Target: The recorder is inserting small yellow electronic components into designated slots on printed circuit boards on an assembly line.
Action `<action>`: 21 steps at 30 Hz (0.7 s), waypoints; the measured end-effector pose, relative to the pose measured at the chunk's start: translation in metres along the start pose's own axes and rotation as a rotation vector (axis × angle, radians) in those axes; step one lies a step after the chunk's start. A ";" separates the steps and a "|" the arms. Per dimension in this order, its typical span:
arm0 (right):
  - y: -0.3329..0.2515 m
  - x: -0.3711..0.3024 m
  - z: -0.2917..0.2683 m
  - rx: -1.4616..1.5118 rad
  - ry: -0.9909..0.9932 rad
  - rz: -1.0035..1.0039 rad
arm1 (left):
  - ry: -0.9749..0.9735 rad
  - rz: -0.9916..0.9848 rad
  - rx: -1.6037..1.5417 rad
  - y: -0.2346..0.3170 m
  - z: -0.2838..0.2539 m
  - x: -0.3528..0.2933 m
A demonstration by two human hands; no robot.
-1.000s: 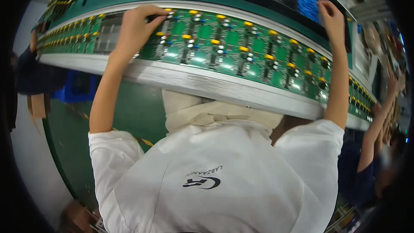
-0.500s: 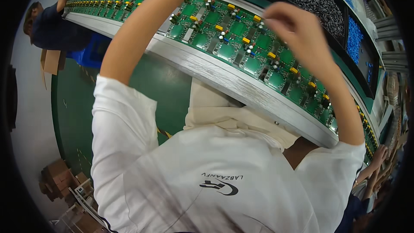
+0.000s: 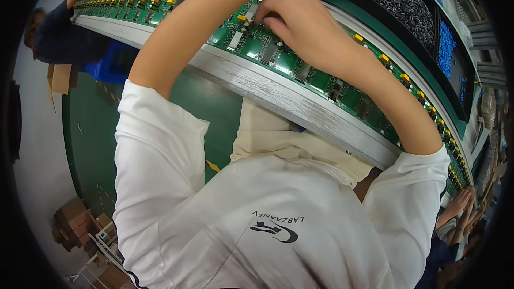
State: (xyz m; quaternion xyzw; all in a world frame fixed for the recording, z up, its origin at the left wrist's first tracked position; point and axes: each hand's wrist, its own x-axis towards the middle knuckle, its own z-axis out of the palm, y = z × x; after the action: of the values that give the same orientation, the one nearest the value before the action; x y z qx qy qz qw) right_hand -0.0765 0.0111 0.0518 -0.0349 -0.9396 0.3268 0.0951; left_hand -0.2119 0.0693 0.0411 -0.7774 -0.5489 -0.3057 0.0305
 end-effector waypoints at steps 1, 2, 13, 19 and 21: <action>-0.001 0.000 -0.001 0.045 -0.005 0.044 | 0.067 -0.007 -0.040 0.000 0.001 -0.001; -0.001 0.001 -0.002 0.090 -0.010 0.088 | 0.134 -0.015 -0.078 0.000 0.002 -0.002; -0.004 0.005 0.002 -0.009 0.085 -0.013 | 0.039 -0.292 -0.081 0.008 -0.011 0.004; -0.009 0.009 0.011 0.114 0.038 0.088 | 0.193 -0.146 -0.439 -0.013 -0.006 -0.005; -0.009 0.007 0.013 0.124 0.045 0.118 | 0.209 -0.121 -0.466 -0.006 -0.008 -0.006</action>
State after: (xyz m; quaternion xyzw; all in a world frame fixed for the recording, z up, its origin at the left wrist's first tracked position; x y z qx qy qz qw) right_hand -0.0862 -0.0025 0.0483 -0.0915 -0.9116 0.3883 0.0988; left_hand -0.2217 0.0640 0.0429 -0.6932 -0.5032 -0.5038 -0.1111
